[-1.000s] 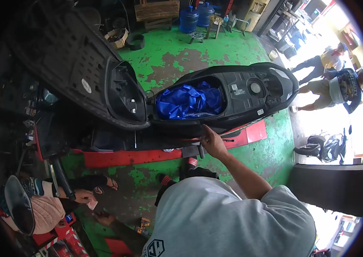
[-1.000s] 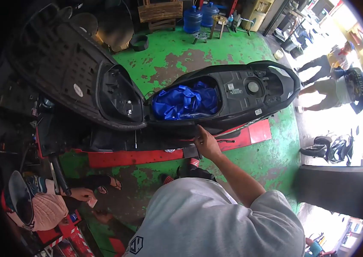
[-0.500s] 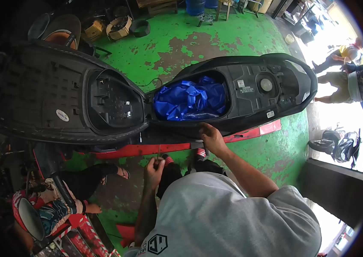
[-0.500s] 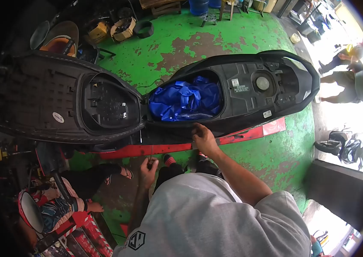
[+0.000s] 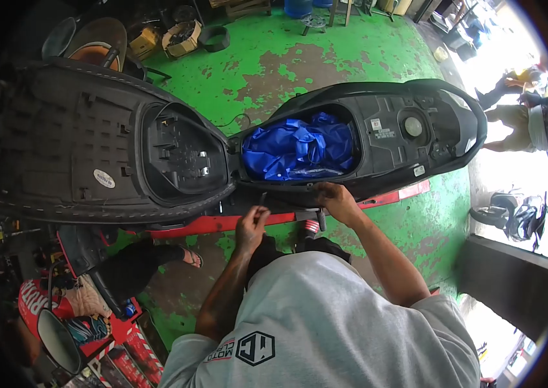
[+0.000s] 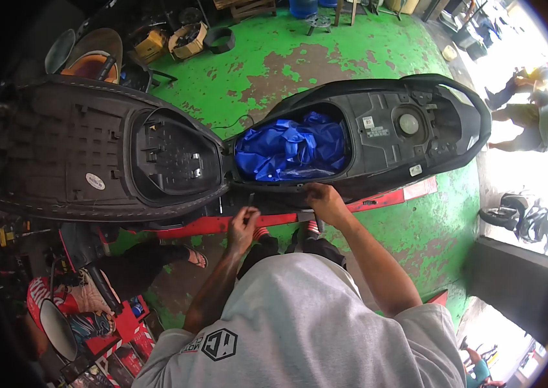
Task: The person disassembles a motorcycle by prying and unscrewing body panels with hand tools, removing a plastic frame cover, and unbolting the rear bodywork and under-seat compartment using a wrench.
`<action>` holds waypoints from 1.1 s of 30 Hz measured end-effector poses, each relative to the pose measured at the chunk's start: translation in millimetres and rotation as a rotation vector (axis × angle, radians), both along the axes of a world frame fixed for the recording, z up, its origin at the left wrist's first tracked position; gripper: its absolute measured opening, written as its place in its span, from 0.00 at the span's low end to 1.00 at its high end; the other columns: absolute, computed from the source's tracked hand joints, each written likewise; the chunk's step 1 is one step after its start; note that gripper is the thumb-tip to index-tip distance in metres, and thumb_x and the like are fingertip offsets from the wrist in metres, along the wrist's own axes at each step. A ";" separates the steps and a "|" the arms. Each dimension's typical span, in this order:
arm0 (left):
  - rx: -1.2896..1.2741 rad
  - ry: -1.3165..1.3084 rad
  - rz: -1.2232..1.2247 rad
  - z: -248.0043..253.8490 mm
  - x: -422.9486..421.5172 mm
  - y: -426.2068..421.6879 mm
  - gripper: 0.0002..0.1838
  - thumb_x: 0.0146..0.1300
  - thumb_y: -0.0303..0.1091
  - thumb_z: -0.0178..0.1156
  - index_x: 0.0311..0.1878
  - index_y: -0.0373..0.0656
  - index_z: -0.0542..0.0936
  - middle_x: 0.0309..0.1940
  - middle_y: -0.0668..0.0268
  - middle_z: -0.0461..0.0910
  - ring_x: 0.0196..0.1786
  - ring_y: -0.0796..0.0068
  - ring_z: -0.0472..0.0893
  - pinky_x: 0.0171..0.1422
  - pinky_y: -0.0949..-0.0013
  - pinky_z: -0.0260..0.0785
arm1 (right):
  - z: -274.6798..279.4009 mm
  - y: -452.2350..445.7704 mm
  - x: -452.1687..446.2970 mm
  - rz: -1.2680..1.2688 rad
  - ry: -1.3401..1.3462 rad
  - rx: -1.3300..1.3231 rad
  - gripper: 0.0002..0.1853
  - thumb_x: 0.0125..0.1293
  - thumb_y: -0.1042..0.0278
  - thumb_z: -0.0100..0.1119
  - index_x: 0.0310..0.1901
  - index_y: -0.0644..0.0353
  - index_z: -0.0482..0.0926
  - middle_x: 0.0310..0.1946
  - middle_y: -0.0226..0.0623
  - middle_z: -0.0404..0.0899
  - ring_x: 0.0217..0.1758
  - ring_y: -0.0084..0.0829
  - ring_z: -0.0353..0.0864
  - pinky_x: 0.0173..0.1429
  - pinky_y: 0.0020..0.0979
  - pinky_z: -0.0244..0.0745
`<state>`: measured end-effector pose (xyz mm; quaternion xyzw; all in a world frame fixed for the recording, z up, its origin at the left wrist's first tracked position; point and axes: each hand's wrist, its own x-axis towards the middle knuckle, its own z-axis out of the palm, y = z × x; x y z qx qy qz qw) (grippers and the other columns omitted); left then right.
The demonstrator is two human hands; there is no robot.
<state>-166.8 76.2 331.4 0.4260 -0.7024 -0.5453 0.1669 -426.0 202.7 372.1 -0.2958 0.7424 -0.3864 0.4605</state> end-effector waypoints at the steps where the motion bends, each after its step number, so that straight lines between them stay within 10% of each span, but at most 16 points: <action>1: -0.062 0.061 0.173 -4.5 20.7 2.9 0.06 0.71 0.32 0.64 0.44 0.39 0.82 0.33 0.68 0.81 0.35 0.79 0.79 0.40 0.70 0.73 | 3.8 0.5 -2.3 0.009 0.005 -0.001 0.19 0.66 0.72 0.58 0.58 0.62 0.82 0.29 0.35 0.82 0.31 0.23 0.75 0.41 0.28 0.73; 11: -0.869 0.362 0.719 209.8 90.5 -76.6 0.25 0.71 0.39 0.59 0.64 0.31 0.71 0.41 0.65 0.76 0.27 0.83 0.67 0.29 0.77 0.59 | 14.4 3.3 50.1 0.274 0.412 0.077 0.52 0.64 0.61 0.63 0.77 0.75 0.40 0.57 0.59 0.73 0.59 0.58 0.76 0.65 0.44 0.73; 17: -0.831 0.697 0.540 321.7 66.9 -142.2 0.42 0.64 0.44 0.69 0.73 0.32 0.63 0.62 0.57 0.74 0.53 0.71 0.77 0.56 0.66 0.73 | 1.0 -4.4 31.8 -0.049 0.064 0.002 0.37 0.65 0.63 0.62 0.71 0.76 0.63 0.50 0.51 0.81 0.54 0.43 0.82 0.63 0.37 0.75; 20: -0.882 0.382 0.549 351.4 30.0 -133.4 0.45 0.58 0.37 0.74 0.75 0.34 0.62 0.63 0.56 0.73 0.67 0.66 0.71 0.68 0.62 0.68 | -6.1 -2.7 20.3 -0.216 -0.188 -0.023 0.27 0.65 0.67 0.60 0.63 0.75 0.74 0.48 0.47 0.85 0.51 0.34 0.83 0.60 0.33 0.75; 31: -1.413 0.153 -0.207 338.6 -212.0 2.6 0.50 0.38 0.43 0.80 0.70 0.46 0.72 0.51 0.58 0.72 0.50 0.59 0.77 0.38 0.65 0.80 | -29.6 -25.3 0.9 0.471 0.454 0.100 0.18 0.69 0.68 0.51 0.55 0.65 0.81 0.48 0.53 0.85 0.53 0.42 0.84 0.62 0.37 0.76; 33: -1.507 0.221 -0.319 322.4 -245.1 20.5 0.40 0.46 0.44 0.75 0.63 0.36 0.75 0.48 0.54 0.75 0.47 0.58 0.78 0.30 0.69 0.80 | -28.1 -24.2 -2.3 0.382 0.471 -0.532 0.17 0.73 0.64 0.52 0.56 0.63 0.81 0.52 0.51 0.84 0.61 0.40 0.81 0.71 0.36 0.70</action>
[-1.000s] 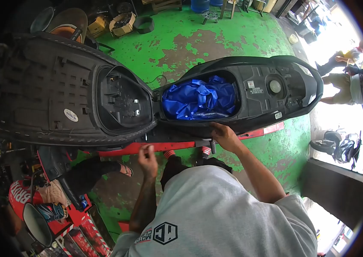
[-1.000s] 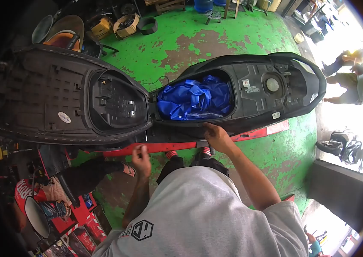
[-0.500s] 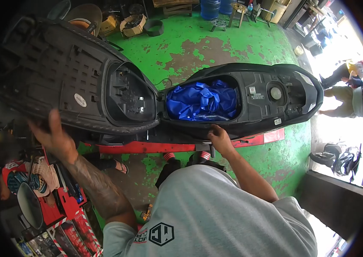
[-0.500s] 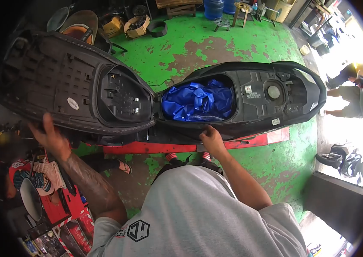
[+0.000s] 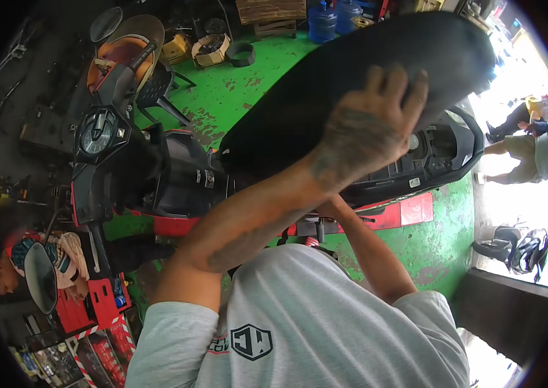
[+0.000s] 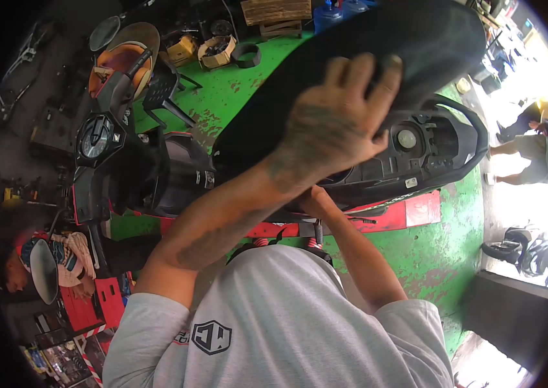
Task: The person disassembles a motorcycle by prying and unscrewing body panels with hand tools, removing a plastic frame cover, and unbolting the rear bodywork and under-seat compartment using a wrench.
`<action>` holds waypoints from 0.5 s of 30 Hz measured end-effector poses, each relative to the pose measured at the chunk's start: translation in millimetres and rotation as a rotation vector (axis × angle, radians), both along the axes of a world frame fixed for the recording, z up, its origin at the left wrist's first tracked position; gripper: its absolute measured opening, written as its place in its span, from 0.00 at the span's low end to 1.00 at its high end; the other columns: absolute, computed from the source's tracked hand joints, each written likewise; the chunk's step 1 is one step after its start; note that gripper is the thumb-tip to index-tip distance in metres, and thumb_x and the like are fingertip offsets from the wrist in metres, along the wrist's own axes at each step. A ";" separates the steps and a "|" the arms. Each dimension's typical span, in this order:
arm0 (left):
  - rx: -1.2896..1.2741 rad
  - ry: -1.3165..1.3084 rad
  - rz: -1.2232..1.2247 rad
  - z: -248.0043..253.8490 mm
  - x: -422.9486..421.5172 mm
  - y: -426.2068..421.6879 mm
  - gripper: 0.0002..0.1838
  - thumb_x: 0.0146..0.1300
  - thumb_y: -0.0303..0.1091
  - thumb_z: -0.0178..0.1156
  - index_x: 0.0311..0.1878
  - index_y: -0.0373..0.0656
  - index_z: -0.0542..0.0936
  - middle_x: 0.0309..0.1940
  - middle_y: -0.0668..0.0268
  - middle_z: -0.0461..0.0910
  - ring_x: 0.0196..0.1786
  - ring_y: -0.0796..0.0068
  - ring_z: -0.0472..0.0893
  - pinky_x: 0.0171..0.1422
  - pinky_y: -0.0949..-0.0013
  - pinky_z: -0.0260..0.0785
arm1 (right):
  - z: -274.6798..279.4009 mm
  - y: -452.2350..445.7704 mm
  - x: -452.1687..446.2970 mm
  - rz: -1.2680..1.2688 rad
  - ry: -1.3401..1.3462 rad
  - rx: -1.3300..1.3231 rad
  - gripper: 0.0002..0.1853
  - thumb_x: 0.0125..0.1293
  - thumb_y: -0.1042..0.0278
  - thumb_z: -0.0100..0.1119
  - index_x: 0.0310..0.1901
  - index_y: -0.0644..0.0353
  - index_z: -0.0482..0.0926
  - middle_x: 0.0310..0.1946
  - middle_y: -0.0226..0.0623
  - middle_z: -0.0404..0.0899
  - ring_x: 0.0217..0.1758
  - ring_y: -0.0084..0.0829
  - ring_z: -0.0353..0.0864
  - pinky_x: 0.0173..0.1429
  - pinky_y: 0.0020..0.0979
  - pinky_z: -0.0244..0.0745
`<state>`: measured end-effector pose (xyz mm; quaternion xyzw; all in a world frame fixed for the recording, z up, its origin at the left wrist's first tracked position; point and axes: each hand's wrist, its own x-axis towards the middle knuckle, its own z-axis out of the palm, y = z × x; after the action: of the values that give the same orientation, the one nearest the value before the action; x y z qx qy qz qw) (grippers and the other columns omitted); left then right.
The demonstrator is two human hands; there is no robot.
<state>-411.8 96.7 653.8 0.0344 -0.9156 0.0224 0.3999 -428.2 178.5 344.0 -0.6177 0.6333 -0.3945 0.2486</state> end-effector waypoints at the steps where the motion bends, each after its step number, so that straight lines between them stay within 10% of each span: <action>1: -0.033 0.022 0.003 -12.7 -16.2 10.6 0.37 0.49 0.41 0.72 0.63 0.36 0.75 0.51 0.54 0.75 0.49 0.57 0.79 0.30 0.70 0.80 | -3.2 4.0 -1.7 0.014 0.001 -0.004 0.17 0.73 0.64 0.52 0.56 0.63 0.81 0.52 0.51 0.84 0.61 0.40 0.81 0.71 0.36 0.70; 4: -0.188 0.019 0.049 -47.5 -56.1 33.0 0.27 0.60 0.34 0.58 0.63 0.32 0.75 0.57 0.48 0.76 0.55 0.50 0.80 0.31 0.70 0.82 | -34.1 25.9 0.3 -0.010 -0.909 -0.012 0.14 0.75 0.61 0.60 0.58 0.53 0.82 0.62 0.38 0.78 0.65 0.31 0.75 0.73 0.38 0.67; 10: -0.114 -0.015 0.057 -112.1 -109.8 69.3 0.27 0.64 0.37 0.55 0.65 0.33 0.74 0.61 0.45 0.75 0.59 0.44 0.78 0.34 0.66 0.80 | -3.5 11.2 20.7 -0.011 -1.267 0.554 0.16 0.72 0.57 0.65 0.56 0.54 0.83 0.53 0.36 0.84 0.53 0.27 0.81 0.64 0.39 0.74; 11: -0.098 -0.032 0.052 -118.9 -113.4 74.2 0.28 0.65 0.39 0.54 0.66 0.33 0.74 0.61 0.45 0.75 0.60 0.43 0.77 0.36 0.65 0.78 | -4.9 10.4 27.0 0.000 -1.266 0.572 0.16 0.72 0.57 0.65 0.56 0.54 0.83 0.53 0.36 0.84 0.53 0.27 0.81 0.64 0.39 0.74; 13: -0.096 -0.036 0.066 -125.6 -118.5 77.0 0.28 0.65 0.39 0.54 0.65 0.34 0.75 0.60 0.46 0.75 0.60 0.44 0.77 0.36 0.66 0.78 | -15.2 4.9 32.6 -0.217 -0.217 0.607 0.24 0.75 0.49 0.56 0.65 0.53 0.78 0.58 0.39 0.82 0.63 0.31 0.78 0.70 0.36 0.69; 15: -0.083 -0.040 0.079 -131.8 -122.2 79.2 0.27 0.65 0.38 0.54 0.65 0.34 0.75 0.60 0.47 0.75 0.60 0.44 0.76 0.35 0.66 0.77 | -16.9 4.0 21.0 -0.033 -0.115 0.749 0.22 0.75 0.48 0.56 0.63 0.51 0.80 0.52 0.38 0.85 0.55 0.30 0.83 0.62 0.33 0.76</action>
<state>-534.0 175.9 522.0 0.0536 -0.9196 0.0768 0.3815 -407.3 182.5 327.1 -0.4505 0.7285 -0.1739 0.4859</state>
